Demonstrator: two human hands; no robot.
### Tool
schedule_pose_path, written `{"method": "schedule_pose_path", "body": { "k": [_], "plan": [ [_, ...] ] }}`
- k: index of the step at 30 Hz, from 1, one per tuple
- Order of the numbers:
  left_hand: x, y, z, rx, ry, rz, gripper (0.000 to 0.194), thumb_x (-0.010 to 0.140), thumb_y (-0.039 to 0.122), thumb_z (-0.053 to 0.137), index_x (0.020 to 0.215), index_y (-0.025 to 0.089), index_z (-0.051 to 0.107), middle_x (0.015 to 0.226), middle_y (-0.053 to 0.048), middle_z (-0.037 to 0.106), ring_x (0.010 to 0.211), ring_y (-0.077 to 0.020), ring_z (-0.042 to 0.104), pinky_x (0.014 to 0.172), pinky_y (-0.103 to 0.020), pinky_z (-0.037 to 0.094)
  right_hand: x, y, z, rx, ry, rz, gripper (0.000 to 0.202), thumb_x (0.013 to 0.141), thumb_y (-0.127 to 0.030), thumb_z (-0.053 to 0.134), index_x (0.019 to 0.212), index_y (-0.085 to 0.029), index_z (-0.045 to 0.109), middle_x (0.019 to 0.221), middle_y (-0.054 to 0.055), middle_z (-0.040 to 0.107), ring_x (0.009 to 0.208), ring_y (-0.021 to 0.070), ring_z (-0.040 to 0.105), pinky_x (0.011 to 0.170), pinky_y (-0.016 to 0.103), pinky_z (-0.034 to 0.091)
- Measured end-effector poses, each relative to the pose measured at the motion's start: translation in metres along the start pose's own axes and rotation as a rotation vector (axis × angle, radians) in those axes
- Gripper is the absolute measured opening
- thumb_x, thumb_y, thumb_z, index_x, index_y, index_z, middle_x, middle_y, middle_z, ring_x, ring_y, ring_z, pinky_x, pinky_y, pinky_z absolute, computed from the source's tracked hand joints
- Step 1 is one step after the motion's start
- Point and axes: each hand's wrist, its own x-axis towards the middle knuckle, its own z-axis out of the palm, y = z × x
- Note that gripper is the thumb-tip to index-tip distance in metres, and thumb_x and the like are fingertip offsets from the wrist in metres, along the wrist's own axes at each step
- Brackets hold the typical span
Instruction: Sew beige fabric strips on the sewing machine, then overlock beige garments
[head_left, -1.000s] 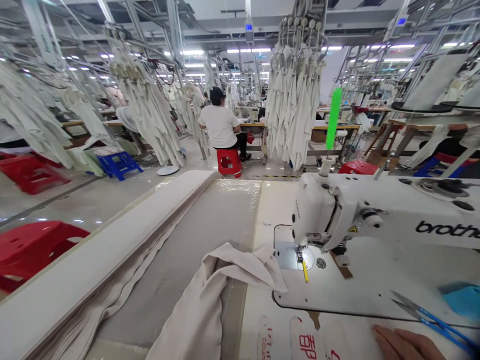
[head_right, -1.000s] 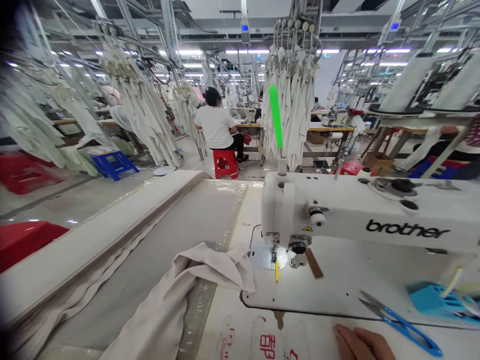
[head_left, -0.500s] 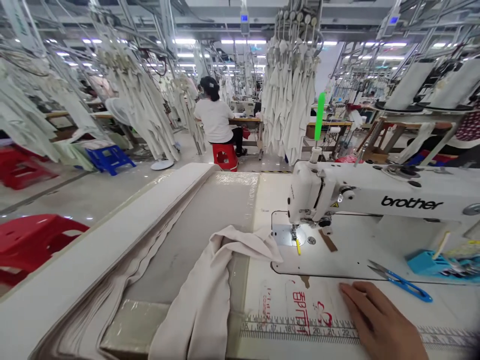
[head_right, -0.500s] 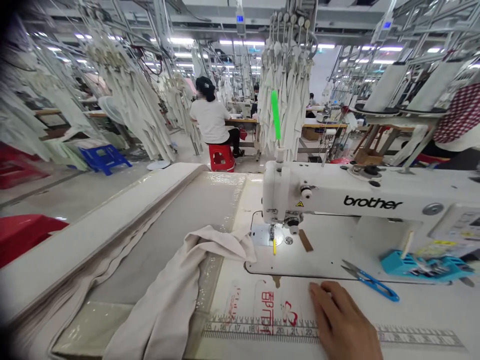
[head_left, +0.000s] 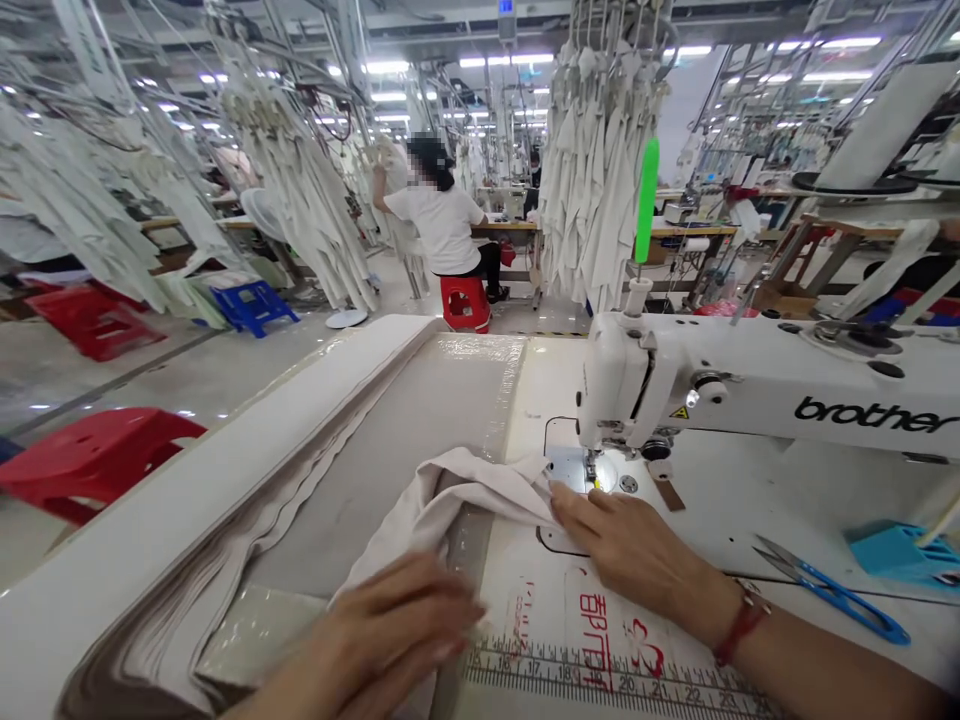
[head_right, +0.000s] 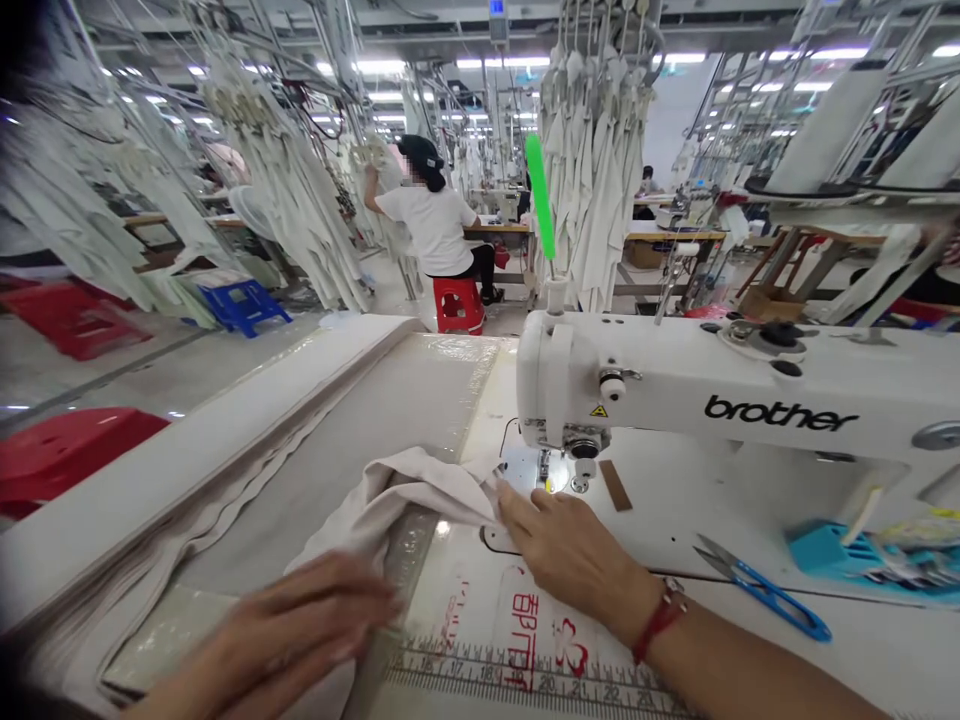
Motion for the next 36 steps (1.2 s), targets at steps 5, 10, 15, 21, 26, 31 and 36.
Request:
{"method": "schedule_pose_path", "body": {
  "k": [5, 10, 15, 21, 26, 31, 36],
  "plan": [
    [0.105, -0.026, 0.023, 0.476, -0.125, 0.344, 0.031, 0.102, 0.029, 0.041, 0.128, 0.023, 0.057, 0.143, -0.006, 0.055, 0.136, -0.0227, 0.046, 0.12, -0.054, 0.027, -0.02, -0.004, 0.002, 0.023, -0.011, -0.002, 0.05, 0.075, 0.003, 0.045, 0.121, -0.006, 0.061, 0.127, 0.013, 0.067, 0.069, 0.0195, 0.068, 0.047, 0.032, 0.052],
    [0.13, -0.047, 0.035, 0.661, -0.127, 0.434, 0.038, 0.103, 0.029, 0.039, 0.139, 0.023, 0.047, 0.146, -0.007, 0.052, 0.139, -0.0247, 0.042, 0.117, -0.053, 0.032, -0.026, -0.009, -0.002, -0.038, -0.011, 0.088, 0.055, 0.067, -0.001, 0.05, 0.12, -0.005, 0.062, 0.126, 0.016, 0.067, 0.064, 0.0192, 0.065, 0.046, 0.031, 0.052],
    [0.158, -0.044, 0.032, 0.712, -0.132, 0.565, 0.037, 0.1, 0.022, 0.04, 0.134, 0.027, 0.053, 0.134, -0.008, 0.059, 0.131, -0.0248, 0.049, 0.117, -0.057, 0.028, -0.025, -0.006, 0.001, -0.104, -0.006, 0.163, 0.052, 0.066, -0.002, 0.049, 0.116, -0.003, 0.064, 0.122, 0.019, 0.068, 0.058, 0.0187, 0.064, 0.04, 0.029, 0.05],
    [0.174, -0.044, 0.038, 0.676, -0.092, 0.586, 0.035, 0.098, 0.022, 0.04, 0.127, 0.023, 0.06, 0.119, -0.009, 0.066, 0.125, -0.027, 0.053, 0.115, -0.058, 0.028, -0.027, -0.007, 0.006, -0.097, 0.035, 0.276, 0.057, 0.06, 0.0, 0.046, 0.114, -0.007, 0.063, 0.119, 0.014, 0.071, 0.058, 0.0196, 0.065, 0.042, 0.031, 0.052],
    [0.169, -0.045, 0.043, 0.661, -0.107, 0.546, 0.035, 0.1, 0.021, 0.037, 0.127, 0.021, 0.06, 0.115, -0.009, 0.068, 0.118, -0.0258, 0.059, 0.11, -0.052, 0.039, -0.026, -0.008, 0.005, -0.075, 0.055, 0.35, 0.054, 0.058, 0.0, 0.047, 0.109, -0.01, 0.061, 0.11, 0.01, 0.073, 0.051, 0.0186, 0.062, 0.039, 0.032, 0.052],
    [0.172, -0.041, 0.045, 0.678, -0.145, 0.519, 0.04, 0.101, 0.021, 0.029, 0.127, 0.013, 0.058, 0.122, -0.016, 0.064, 0.121, -0.0307, 0.058, 0.104, -0.055, 0.045, -0.028, -0.009, 0.01, -0.091, 0.038, 0.375, 0.059, 0.055, 0.001, 0.048, 0.112, -0.007, 0.06, 0.107, 0.009, 0.073, 0.049, 0.0178, 0.06, 0.036, 0.033, 0.052],
    [0.174, -0.038, 0.046, 0.668, -0.181, 0.494, 0.039, 0.101, 0.02, 0.031, 0.13, 0.013, 0.056, 0.122, -0.016, 0.063, 0.122, -0.0316, 0.057, 0.105, -0.057, 0.044, -0.029, -0.01, 0.012, -0.08, 0.01, 0.378, 0.065, 0.052, 0.002, 0.048, 0.116, -0.007, 0.058, 0.114, 0.011, 0.071, 0.055, 0.0192, 0.064, 0.04, 0.033, 0.057]
  ]
}}
